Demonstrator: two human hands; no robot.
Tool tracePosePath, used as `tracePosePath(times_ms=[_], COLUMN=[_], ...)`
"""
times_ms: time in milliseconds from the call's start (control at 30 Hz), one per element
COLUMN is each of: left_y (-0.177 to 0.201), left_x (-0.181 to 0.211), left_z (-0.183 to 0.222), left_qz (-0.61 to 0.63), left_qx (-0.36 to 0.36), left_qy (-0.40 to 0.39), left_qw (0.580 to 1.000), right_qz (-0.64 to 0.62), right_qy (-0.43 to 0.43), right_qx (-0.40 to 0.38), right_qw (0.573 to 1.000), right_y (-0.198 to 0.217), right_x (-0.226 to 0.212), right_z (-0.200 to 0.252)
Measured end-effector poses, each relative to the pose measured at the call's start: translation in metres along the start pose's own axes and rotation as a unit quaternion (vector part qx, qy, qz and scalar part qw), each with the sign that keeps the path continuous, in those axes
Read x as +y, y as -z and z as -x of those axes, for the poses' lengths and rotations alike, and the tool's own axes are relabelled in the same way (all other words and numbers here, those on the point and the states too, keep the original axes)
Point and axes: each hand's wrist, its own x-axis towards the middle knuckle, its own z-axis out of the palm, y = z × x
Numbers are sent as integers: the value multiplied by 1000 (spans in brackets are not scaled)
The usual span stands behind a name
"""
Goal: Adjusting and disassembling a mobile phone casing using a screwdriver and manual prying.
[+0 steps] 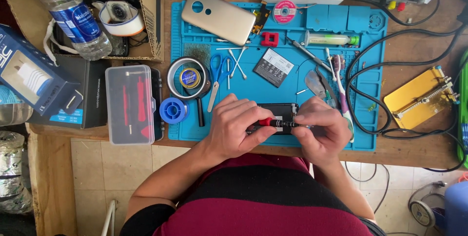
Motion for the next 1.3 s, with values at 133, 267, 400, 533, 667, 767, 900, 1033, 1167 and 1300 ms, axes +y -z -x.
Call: tracePosePath(times_ms=[133,267,400,533,667,767,900,1033,1167,1300], left_y=[5,5,2,1,0,1,1,1,2,1], left_x=[7,7,4,4,0,0,2,1,3,4], left_z=[-4,-5,-2,0,1,1,-1,0,-1,-2], left_qz=[-17,-35,-41,-35,-27,-24,-25,-13,-10,-8], left_qx=[13,34,51,54,57,54,46,45,38,38], left_qy=[-10,-26,-37,-32,-24,-18,-19,-11,-12,-11], left_qw=[1000,998,997,997,998,998,998,999,999,999], right_qz=[-33,-81,-116,-101,-129,-123,-97,-100,-111,-121], right_qy=[-14,-51,-85,-74,-68,-75,-78,-76,-59,-64], right_qx=[1,20,39,46,75,82,66,60,39,36], right_qw=[999,995,989,991,986,986,990,990,991,990], right_y=[4,4,6,5,12,9,-1,2,2,0], right_x=[1,1,4,1,3,3,-3,-2,0,-2], right_z=[3,7,13,9,8,9,7,6,4,3])
